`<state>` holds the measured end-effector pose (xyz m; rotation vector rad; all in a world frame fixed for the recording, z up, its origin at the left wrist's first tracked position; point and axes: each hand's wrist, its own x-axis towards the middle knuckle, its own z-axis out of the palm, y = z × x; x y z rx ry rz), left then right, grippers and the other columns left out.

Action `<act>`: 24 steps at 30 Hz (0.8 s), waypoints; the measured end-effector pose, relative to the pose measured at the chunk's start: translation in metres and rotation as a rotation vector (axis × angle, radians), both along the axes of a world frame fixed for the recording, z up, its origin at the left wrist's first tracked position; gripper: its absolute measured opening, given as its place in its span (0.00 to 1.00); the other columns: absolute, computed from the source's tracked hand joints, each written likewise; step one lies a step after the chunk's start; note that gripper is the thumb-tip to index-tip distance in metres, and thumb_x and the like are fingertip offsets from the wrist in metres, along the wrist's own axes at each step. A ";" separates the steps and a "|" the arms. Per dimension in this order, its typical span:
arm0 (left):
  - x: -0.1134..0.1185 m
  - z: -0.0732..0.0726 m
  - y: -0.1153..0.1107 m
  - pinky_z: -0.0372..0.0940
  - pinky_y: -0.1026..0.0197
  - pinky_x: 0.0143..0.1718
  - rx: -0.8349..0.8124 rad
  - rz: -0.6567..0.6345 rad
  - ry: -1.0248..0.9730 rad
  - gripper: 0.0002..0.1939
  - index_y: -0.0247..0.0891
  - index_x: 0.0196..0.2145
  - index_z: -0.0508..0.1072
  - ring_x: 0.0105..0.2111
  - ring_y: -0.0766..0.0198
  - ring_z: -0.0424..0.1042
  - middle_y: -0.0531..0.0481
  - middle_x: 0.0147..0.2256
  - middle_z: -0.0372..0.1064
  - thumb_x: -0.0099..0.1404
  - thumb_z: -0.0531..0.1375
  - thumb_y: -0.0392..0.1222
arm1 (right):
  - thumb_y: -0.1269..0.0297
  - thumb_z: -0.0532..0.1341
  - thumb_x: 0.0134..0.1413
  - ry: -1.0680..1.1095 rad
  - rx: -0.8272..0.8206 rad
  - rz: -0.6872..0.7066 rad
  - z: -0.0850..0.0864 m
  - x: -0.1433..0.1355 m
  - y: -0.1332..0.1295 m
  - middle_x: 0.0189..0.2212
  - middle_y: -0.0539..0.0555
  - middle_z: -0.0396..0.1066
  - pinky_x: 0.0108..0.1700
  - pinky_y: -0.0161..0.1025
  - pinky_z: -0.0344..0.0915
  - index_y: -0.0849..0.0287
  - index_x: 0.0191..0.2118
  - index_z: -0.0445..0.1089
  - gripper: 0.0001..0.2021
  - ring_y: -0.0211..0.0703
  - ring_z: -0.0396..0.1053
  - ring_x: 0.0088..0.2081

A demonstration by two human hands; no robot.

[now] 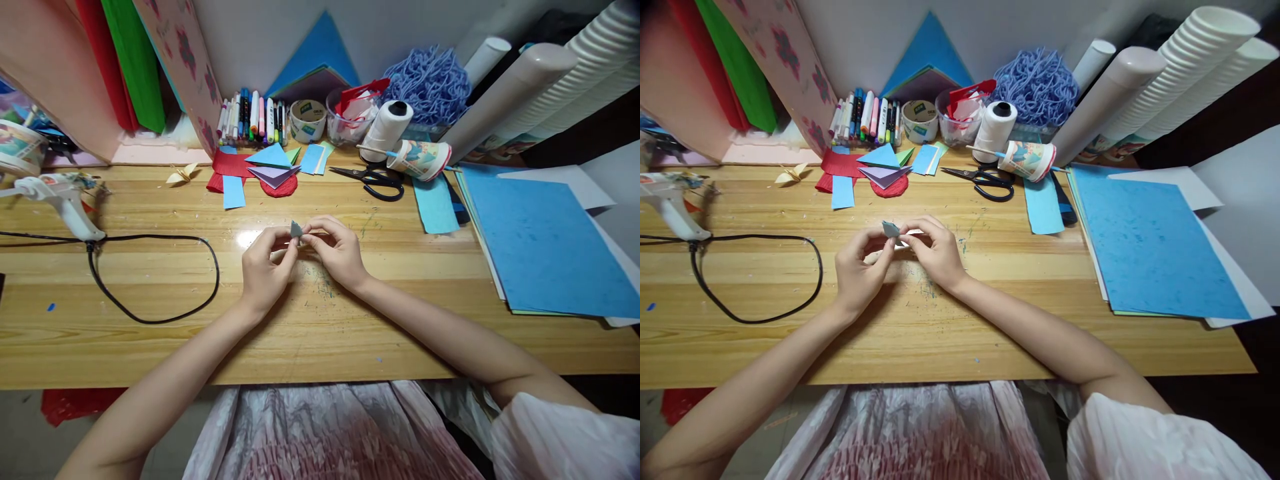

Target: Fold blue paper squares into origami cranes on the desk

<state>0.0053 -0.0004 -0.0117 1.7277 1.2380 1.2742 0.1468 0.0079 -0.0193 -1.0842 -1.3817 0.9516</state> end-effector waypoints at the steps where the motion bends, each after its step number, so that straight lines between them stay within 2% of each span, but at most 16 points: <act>1: 0.000 0.000 0.000 0.71 0.63 0.37 -0.017 -0.002 -0.002 0.07 0.38 0.38 0.71 0.35 0.65 0.73 0.49 0.36 0.72 0.62 0.58 0.39 | 0.67 0.61 0.52 0.019 -0.017 0.004 -0.001 0.000 0.001 0.34 0.51 0.68 0.41 0.37 0.70 0.57 0.32 0.71 0.02 0.37 0.69 0.38; 8: -0.002 0.001 0.004 0.69 0.64 0.36 -0.001 0.006 0.052 0.05 0.39 0.37 0.70 0.35 0.66 0.71 0.49 0.35 0.68 0.62 0.58 0.40 | 0.61 0.67 0.43 0.171 -0.170 0.050 -0.004 0.000 0.008 0.28 0.49 0.71 0.35 0.36 0.69 0.59 0.27 0.70 0.08 0.36 0.69 0.30; 11: -0.002 -0.001 0.005 0.69 0.62 0.38 -0.050 -0.014 0.013 0.06 0.39 0.37 0.70 0.35 0.66 0.71 0.49 0.35 0.68 0.62 0.58 0.41 | 0.60 0.67 0.42 0.188 -0.192 0.064 -0.004 0.000 0.008 0.28 0.50 0.71 0.34 0.35 0.69 0.59 0.27 0.71 0.09 0.35 0.69 0.29; 19: -0.002 -0.010 0.010 0.70 0.59 0.39 -0.255 -0.106 -0.271 0.08 0.37 0.36 0.71 0.36 0.64 0.73 0.48 0.35 0.72 0.60 0.61 0.43 | 0.64 0.64 0.50 -0.088 0.037 0.006 0.003 0.005 0.002 0.32 0.52 0.71 0.36 0.37 0.69 0.56 0.32 0.74 0.04 0.38 0.69 0.35; 24: -0.003 -0.010 0.010 0.70 0.60 0.38 -0.249 -0.095 -0.235 0.08 0.37 0.35 0.71 0.36 0.64 0.73 0.47 0.35 0.73 0.59 0.61 0.42 | 0.63 0.66 0.47 -0.088 0.020 0.042 -0.002 0.007 0.003 0.33 0.52 0.71 0.40 0.39 0.70 0.55 0.33 0.74 0.05 0.39 0.70 0.37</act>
